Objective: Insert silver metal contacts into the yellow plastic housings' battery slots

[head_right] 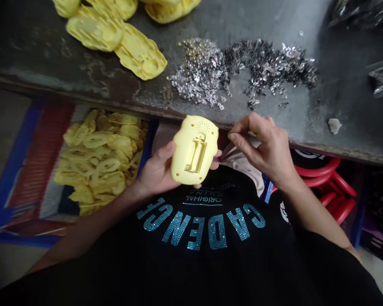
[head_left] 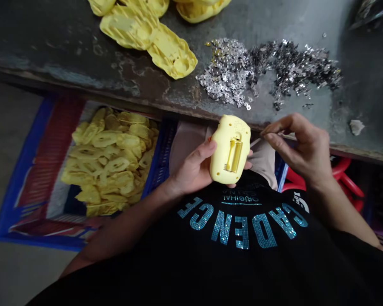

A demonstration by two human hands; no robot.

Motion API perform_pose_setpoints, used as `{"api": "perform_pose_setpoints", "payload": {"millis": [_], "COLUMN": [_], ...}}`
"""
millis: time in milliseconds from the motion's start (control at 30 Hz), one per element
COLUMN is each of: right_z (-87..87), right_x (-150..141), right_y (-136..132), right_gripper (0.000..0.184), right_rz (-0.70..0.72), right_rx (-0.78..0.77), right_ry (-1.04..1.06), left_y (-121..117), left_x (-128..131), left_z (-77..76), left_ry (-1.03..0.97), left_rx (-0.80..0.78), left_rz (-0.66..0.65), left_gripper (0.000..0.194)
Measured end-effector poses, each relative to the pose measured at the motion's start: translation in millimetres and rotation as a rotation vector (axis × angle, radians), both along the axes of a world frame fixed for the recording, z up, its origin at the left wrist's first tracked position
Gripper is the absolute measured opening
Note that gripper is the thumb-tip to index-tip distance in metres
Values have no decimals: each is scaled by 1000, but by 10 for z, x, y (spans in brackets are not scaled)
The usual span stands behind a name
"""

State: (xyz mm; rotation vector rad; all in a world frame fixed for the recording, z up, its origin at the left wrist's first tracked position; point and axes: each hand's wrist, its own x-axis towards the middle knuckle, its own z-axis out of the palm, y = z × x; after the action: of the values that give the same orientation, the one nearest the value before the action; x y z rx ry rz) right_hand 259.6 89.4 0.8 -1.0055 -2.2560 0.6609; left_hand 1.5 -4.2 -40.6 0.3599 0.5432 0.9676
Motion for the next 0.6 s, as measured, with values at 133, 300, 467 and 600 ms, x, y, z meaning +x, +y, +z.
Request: {"api": "perform_pose_setpoints", "payload": {"millis": [133, 300, 467, 600], "right_z": [132, 70, 136, 258], "right_x": [-177, -197, -98, -121], "right_y": [-93, -114, -156, -192], "right_gripper": [23, 27, 25, 30], "right_rz": [86, 91, 114, 83], "right_rx": [-311, -398, -347, -216], "right_ry": [337, 362, 278, 153], "left_y": [-7, -29, -58, -73], "left_x": [57, 98, 153, 222], "left_z": [60, 98, 105, 172], "left_ry": [-22, -35, -33, 16], "left_rx": [25, 65, 48, 0], "left_rz": [-77, -123, -141, -86], "left_gripper": [89, 89, 90, 87]}}
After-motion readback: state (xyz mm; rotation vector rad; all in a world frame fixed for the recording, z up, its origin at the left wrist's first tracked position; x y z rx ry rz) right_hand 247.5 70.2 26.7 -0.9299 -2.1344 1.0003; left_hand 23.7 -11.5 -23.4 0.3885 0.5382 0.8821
